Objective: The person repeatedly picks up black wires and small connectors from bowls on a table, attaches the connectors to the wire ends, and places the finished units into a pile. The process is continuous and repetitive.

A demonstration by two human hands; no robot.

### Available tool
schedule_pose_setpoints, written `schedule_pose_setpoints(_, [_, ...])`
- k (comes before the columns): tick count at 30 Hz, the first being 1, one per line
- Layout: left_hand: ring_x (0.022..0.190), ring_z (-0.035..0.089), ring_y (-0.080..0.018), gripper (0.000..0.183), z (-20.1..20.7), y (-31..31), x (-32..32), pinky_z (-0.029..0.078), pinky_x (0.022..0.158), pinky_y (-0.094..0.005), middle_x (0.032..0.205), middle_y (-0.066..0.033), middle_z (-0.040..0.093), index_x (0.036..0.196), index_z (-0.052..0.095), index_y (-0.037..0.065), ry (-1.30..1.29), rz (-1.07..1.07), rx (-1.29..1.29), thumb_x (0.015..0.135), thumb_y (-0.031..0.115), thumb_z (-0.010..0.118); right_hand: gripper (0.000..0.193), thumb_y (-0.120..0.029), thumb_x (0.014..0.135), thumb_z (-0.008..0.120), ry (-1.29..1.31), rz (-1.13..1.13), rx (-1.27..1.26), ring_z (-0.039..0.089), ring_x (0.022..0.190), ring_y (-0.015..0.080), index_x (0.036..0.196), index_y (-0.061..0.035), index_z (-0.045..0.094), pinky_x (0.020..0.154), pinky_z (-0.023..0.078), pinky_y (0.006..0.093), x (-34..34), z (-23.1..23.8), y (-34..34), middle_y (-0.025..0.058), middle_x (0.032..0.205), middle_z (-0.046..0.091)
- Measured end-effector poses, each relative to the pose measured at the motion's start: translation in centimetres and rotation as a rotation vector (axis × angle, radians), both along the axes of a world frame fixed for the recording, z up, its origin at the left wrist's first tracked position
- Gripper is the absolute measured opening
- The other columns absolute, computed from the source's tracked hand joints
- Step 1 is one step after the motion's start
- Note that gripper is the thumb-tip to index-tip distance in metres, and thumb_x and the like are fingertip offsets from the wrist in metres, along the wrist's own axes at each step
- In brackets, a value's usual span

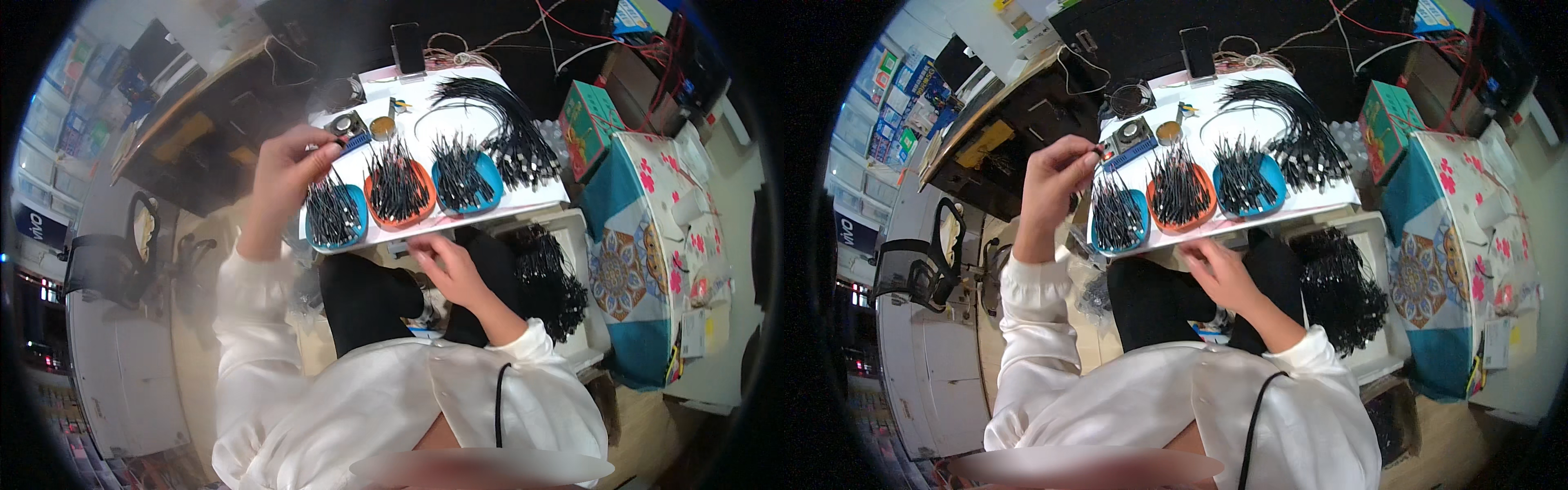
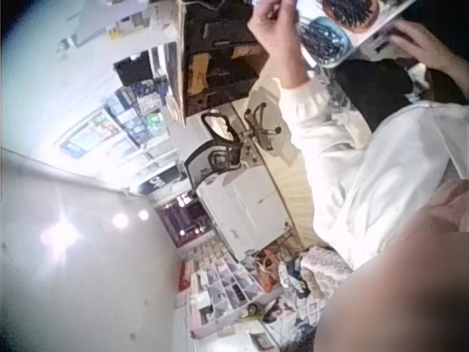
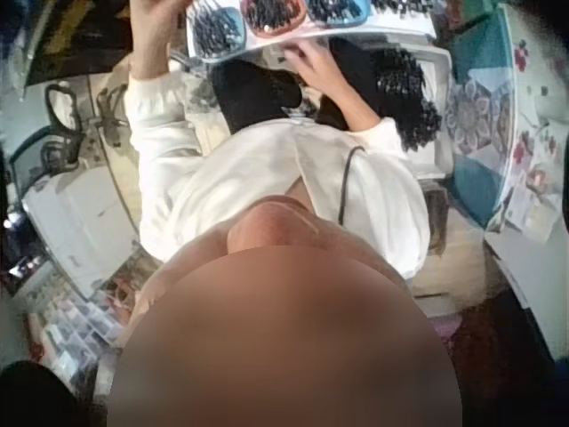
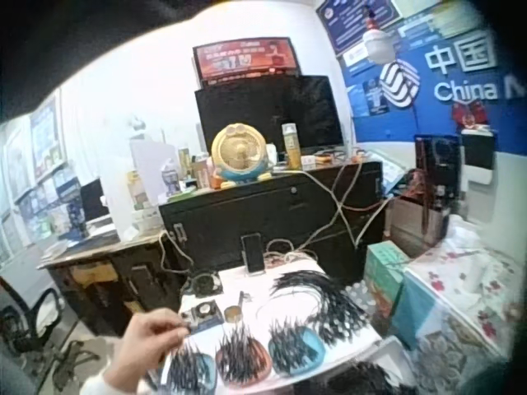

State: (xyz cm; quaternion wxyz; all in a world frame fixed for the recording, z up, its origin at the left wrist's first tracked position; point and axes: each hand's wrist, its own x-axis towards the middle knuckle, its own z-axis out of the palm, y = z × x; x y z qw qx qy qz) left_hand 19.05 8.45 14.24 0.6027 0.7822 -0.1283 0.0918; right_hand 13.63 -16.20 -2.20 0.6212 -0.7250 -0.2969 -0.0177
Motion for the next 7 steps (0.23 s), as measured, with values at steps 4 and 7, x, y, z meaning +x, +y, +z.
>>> schedule_pose_setpoints(4, [0.059, 0.047, -0.0072, 0.009, -0.5, -7.2, -7.0, 0.034, 0.048, -0.0193, 0.093, -0.0089, 0.06, 0.095, 0.063, -0.005, 0.054, -0.168, -0.373, 0.087, -0.002, 0.063, 0.047, -0.022, 0.096, 0.055, 0.0, 0.161, 0.272, 0.058, 0.113, 0.0264, 0.134, 0.0019, 0.042, 0.096, 0.043, 0.0366, -3.1, 4.3, 1.2, 0.0158, 0.127, 0.056])
schedule_pose_setpoints(7, [0.058, 0.048, -0.0098, 0.011, -1.1, -11.6, -9.5, 0.036, 0.048, -0.0206, 0.098, -0.0119, 0.06, 0.098, 0.064, -0.004, 0.129, -0.337, -0.651, 0.088, 0.0, 0.064, 0.052, -0.028, 0.096, 0.056, -0.112, 0.163, 0.088, 0.057, 0.114, 0.03, 0.136, 0.001, 0.039, 0.098, 0.042, 0.0374, -5.4, 6.6, -0.6, 0.0156, 0.129, 0.055])
